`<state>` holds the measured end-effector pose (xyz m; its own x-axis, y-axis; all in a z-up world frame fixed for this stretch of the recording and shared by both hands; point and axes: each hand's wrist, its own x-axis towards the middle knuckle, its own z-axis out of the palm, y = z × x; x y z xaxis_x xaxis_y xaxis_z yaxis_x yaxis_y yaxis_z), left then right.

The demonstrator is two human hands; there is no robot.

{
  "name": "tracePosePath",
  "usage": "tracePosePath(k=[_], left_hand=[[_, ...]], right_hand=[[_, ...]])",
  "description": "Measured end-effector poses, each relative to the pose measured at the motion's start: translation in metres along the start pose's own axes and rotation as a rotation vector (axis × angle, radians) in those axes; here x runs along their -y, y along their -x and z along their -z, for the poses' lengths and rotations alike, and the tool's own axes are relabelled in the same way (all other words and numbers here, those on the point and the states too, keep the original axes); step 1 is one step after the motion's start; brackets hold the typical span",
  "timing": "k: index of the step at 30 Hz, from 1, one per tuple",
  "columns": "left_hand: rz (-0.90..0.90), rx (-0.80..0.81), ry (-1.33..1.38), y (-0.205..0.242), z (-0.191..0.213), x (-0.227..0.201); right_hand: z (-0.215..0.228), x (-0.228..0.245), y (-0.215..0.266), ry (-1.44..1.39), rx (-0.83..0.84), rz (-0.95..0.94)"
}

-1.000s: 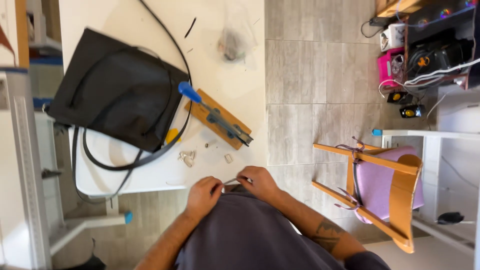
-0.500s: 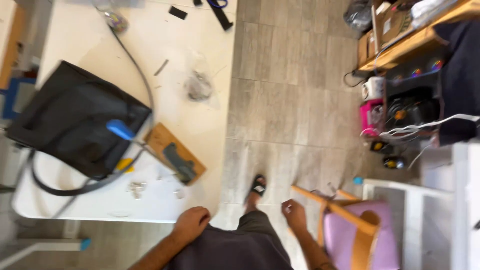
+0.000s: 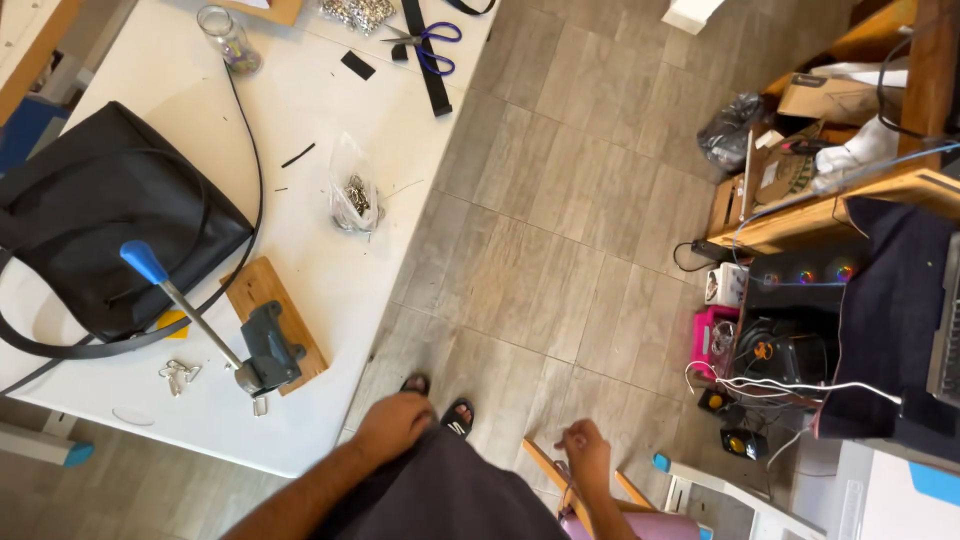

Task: Attaching a reinforcement component to a leather strap and marking it with a pen using a template

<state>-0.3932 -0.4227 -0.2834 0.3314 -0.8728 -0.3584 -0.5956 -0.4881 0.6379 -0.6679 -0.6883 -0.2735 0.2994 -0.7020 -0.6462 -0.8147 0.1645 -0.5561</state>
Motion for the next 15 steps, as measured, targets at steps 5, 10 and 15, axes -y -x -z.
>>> tracePosePath(k=[5,10,15], left_hand=[[0.268,-0.239,0.326,-0.088,0.047,-0.006],[0.436,-0.415,0.770,-0.243,0.100,0.014],[0.576,-0.644,1.227,-0.393,0.247,0.024]], right_hand=[[0.021,0.063,-0.046,-0.072,-0.081,0.119],[0.031,0.110,-0.095,-0.068,-0.097,0.088],[0.028,0.131,-0.205,0.154,-0.164,0.202]])
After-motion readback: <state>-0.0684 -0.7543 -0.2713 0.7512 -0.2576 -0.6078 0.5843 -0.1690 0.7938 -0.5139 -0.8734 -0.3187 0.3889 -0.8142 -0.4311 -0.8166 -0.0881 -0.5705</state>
